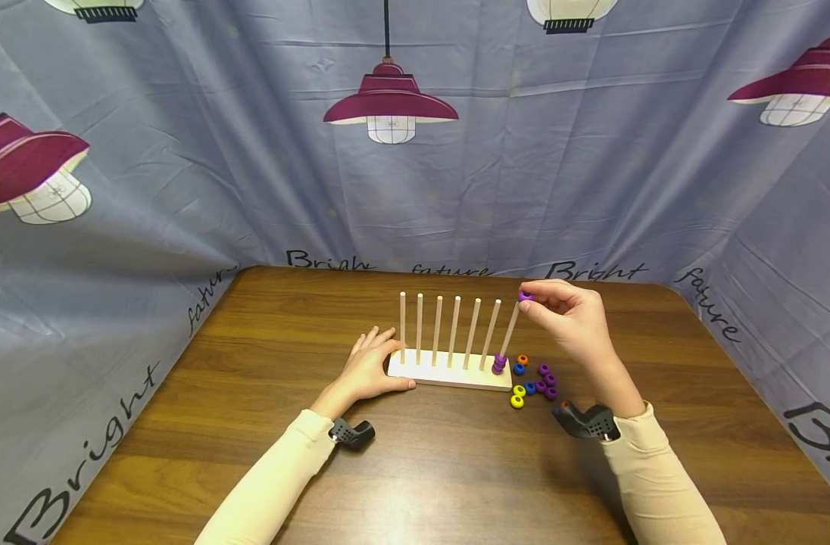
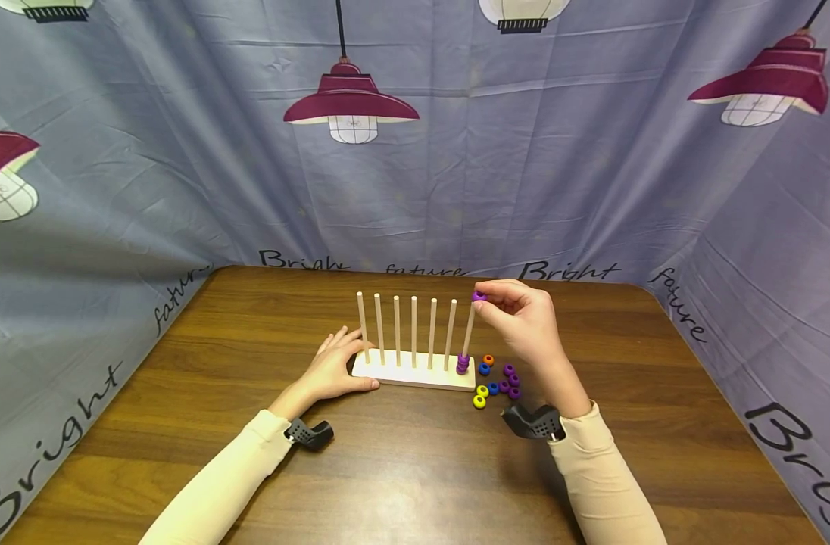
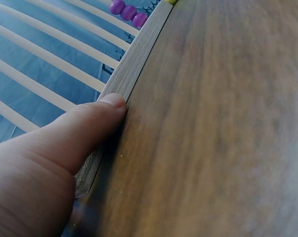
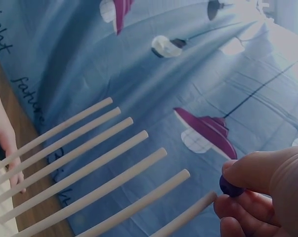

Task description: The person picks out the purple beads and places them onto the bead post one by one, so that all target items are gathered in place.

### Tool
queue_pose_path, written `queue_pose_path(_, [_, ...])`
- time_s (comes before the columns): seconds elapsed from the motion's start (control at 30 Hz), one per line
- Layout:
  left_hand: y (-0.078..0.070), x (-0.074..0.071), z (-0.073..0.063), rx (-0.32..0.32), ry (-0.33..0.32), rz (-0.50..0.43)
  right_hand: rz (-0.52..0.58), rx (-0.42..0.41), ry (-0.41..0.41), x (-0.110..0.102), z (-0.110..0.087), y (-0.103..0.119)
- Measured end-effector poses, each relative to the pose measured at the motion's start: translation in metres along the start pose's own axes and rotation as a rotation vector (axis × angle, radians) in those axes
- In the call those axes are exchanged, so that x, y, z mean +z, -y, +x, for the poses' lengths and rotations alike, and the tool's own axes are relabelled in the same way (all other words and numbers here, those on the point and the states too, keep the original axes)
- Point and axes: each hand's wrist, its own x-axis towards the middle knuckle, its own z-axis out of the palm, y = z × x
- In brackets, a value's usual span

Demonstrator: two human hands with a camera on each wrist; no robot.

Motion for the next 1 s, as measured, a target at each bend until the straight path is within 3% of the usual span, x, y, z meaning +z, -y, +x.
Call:
queue_pose_path(0.43, [-0.0001,0.0004,-0.0001,0.003,0.000,0.000,-0.028,0.018,0.012,0.0031,0.0006,-0.0024])
queue_pose_path(1.0, [0.0004,0.0016,-0.0004,0.007,-0.005,0.000,-0.148,0.036,0.063,0.0036,-0.0045,-0.0081])
